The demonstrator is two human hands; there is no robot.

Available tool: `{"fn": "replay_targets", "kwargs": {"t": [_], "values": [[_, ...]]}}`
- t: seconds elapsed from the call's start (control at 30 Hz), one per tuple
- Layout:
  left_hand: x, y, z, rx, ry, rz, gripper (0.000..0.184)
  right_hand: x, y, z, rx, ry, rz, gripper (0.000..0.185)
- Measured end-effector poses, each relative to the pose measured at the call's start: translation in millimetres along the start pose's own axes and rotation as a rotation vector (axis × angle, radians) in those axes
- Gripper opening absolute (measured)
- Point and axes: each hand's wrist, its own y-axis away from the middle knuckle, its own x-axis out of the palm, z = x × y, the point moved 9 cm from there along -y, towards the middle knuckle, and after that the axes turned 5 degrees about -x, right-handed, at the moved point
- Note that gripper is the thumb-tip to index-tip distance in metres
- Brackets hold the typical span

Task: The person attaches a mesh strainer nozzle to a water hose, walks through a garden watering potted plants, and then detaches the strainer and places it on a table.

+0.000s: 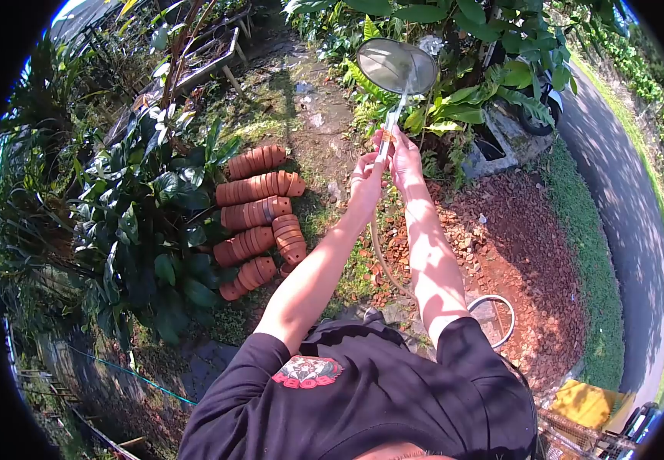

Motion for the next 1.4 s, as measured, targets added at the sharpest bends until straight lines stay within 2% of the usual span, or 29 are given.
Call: {"fn": "replay_targets", "kwargs": {"t": [0.3, 0.47, 0.57, 0.7, 0.8, 0.93, 1.07, 1.13, 1.3, 1.4], "values": [[4.8, 0.6, -3.8, -0.044, 0.012, 0.077, 0.034, -7.7, -7.3, 5.5, 0.093, 0.032, -0.031, 0.036], [9.2, -0.1, 3.2, 0.015, -0.073, 0.128, 0.031, -7.8, -5.5, 18.7, 0.092, 0.059, -0.077, 0.036], [11.7, -1.7, 6.2, 0.063, -0.11, 0.21, 0.027, 2.3, -0.2, 26.9, 0.099, 0.008, -0.038, 0.038], [11.4, 4.7, 3.9, 0.075, -0.115, 0.201, 0.027, 9.9, -1.8, 28.1, 0.157, -0.174, 0.068, 0.032], [9.4, 0.5, 13.7, 0.045, -0.272, 0.26, 0.027, 18.2, 0.9, 36.0, 0.181, -0.274, 0.113, 0.029], [14.1, 6.3, 15.6, 0.077, -0.131, 0.3, 0.027, 24.7, 4.7, 39.2, 0.176, -0.346, 0.21, 0.033], [16.1, 9.3, 21.5, 0.005, -0.154, 0.258, 0.027, 23.6, -2.1, 46.1, 0.149, -0.287, 0.246, 0.037], [20.9, 12.5, 19.9, 0.007, -0.192, 0.232, 0.027, 19.2, -6.0, 43.4, 0.114, -0.137, 0.184, 0.034], [22.7, 21.0, 12.9, -0.044, -0.181, 0.188, 0.029, 16.6, 5.2, 38.6, 0.176, -0.313, 0.087, 0.03], [19.5, 11.7, 11.3, -0.025, -0.208, 0.177, 0.03, 13.3, -0.5, 36.5, 0.111, -0.341, 0.13, 0.03]]}}
